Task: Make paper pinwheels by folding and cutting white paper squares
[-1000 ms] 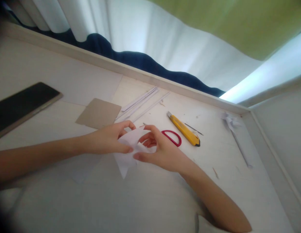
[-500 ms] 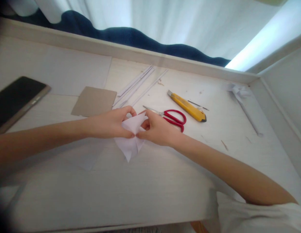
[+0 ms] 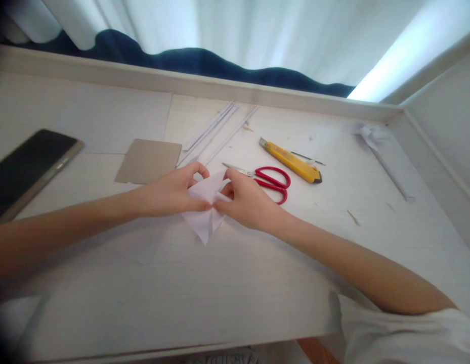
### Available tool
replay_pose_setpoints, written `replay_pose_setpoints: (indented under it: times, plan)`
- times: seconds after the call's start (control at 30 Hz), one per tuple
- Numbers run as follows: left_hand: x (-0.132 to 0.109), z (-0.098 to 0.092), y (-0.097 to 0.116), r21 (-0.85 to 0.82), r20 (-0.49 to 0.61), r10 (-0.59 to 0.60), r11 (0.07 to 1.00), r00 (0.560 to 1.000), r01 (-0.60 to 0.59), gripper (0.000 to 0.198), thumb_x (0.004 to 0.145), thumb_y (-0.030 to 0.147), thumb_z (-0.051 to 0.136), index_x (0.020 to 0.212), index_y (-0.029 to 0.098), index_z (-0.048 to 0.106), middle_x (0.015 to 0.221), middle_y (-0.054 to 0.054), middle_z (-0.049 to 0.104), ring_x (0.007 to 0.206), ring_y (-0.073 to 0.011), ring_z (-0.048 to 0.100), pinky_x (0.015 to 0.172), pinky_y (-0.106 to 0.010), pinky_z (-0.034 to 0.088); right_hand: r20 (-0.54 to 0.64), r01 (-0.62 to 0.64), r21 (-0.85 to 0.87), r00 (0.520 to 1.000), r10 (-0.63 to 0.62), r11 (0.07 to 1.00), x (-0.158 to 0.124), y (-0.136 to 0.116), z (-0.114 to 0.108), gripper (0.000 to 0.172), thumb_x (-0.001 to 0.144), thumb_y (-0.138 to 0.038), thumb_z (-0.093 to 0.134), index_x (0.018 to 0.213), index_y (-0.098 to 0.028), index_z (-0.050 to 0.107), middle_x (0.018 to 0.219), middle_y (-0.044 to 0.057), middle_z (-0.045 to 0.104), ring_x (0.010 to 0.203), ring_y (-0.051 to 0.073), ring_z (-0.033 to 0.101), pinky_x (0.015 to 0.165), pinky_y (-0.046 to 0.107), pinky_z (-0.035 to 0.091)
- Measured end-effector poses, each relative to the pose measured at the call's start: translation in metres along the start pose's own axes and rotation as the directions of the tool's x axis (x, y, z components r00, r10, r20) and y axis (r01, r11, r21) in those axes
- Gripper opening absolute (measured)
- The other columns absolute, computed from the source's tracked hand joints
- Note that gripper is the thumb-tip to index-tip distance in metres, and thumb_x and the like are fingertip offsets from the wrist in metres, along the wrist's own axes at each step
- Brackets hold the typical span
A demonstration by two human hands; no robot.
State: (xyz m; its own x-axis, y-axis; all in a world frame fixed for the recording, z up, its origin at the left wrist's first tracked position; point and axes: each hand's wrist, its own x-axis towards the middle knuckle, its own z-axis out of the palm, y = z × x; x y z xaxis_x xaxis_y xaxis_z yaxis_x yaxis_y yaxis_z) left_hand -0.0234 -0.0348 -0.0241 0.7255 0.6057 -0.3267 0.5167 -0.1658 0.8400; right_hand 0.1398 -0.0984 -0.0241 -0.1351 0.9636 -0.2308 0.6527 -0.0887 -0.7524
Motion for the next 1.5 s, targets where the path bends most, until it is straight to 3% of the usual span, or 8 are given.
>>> replay_pose_setpoints:
  times: [0.13,0.3,0.43,0.5,0.63,0.93,1.2,1.5]
  plan:
    - [-0.005,0.0,-0.001,-0.127,0.022,-0.038,0.991,0.999,0.041,0.039,0.063,0.025,0.064,0.091,0.022,0.038,0.067,0.002,0.061,0.054,-0.0149,0.057,0.042,-0.019,0.034,0.014,0.032,0.055,0.999,-0.033,0.998,0.0,-0.001,0.0,0.025,0.068,-0.017,0.058,0.089,-0.02,0.045,0.072,0.001,0.064,0.063,0.018,0.06,0.048,0.024,0.043]
    - [-0.016,-0.021,-0.003,-0.408,0.184,-0.086,0.899,0.979,0.156,0.04,0.068,0.029,0.063,0.103,0.021,0.045,0.062,0.003,0.063,0.053,-0.012,0.058,0.046,-0.018,0.039,0.135,0.015,0.289,0.989,-0.056,0.957,0.002,-0.001,-0.002,0.024,0.069,-0.014,0.056,0.089,-0.021,0.046,0.074,0.0,0.064,0.07,0.019,0.063,0.056,0.027,0.047]
    - [-0.024,-0.043,-0.004,-0.623,0.322,-0.009,0.751,0.947,0.219,0.032,0.077,0.034,0.051,0.105,0.019,0.056,0.086,-0.005,0.068,0.075,-0.0159,0.064,0.06,-0.021,0.047,0.169,-0.021,0.415,0.984,-0.054,0.909,0.0,-0.004,-0.007,0.024,0.069,-0.013,0.058,0.088,-0.022,0.048,0.078,0.0,0.065,0.073,0.018,0.063,0.061,0.029,0.049]
    - [-0.025,-0.045,-0.003,-0.607,0.338,0.026,0.769,0.941,0.197,0.031,0.076,0.028,0.053,0.106,0.02,0.057,0.096,-0.005,0.067,0.082,-0.0174,0.063,0.064,-0.022,0.048,0.157,-0.018,0.427,0.986,-0.054,0.904,-0.001,-0.006,-0.009,0.025,0.068,-0.013,0.059,0.09,-0.022,0.049,0.079,0.0,0.065,0.073,0.018,0.063,0.062,0.029,0.05]
    - [-0.025,-0.032,-0.002,-0.524,0.221,0.004,0.844,0.975,0.115,0.03,0.07,0.018,0.064,0.1,0.021,0.06,0.092,-0.002,0.068,0.084,-0.0146,0.063,0.07,-0.021,0.047,0.155,-0.012,0.424,0.986,-0.059,0.906,-0.007,-0.009,-0.01,0.025,0.068,-0.013,0.059,0.09,-0.021,0.049,0.081,0.001,0.066,0.073,0.017,0.063,0.061,0.028,0.049]
    - [-0.025,-0.01,-0.003,-0.456,0.221,-0.045,0.878,0.974,0.144,0.02,0.063,0.022,0.069,0.081,0.016,0.063,0.082,-0.003,0.069,0.073,-0.0139,0.064,0.069,-0.023,0.049,0.144,0.023,0.464,0.985,-0.1,0.886,-0.011,-0.009,-0.003,0.031,0.067,-0.009,0.057,0.094,-0.02,0.048,0.068,-0.004,0.059,0.06,0.01,0.058,0.053,0.02,0.043]
    - [-0.026,-0.006,-0.004,-0.435,0.13,-0.036,0.896,0.991,0.09,0.02,0.07,0.029,0.063,0.085,0.017,0.058,0.075,0.0,0.067,0.071,-0.0129,0.062,0.065,-0.021,0.046,0.161,-0.03,0.546,0.985,-0.069,0.837,-0.01,-0.005,0.002,0.026,0.066,-0.012,0.06,0.085,-0.02,0.045,0.072,-0.002,0.061,0.068,0.014,0.06,0.056,0.022,0.045]
    - [-0.027,-0.006,-0.003,-0.419,0.109,-0.001,0.907,0.994,0.047,0.024,0.068,0.03,0.066,0.086,0.018,0.055,0.079,-0.001,0.065,0.075,-0.013,0.061,0.069,-0.023,0.046,0.117,-0.01,0.454,0.992,-0.048,0.891,-0.014,-0.01,0.001,0.023,0.069,-0.012,0.056,0.088,-0.02,0.046,0.07,-0.002,0.06,0.063,0.013,0.058,0.052,0.021,0.043]
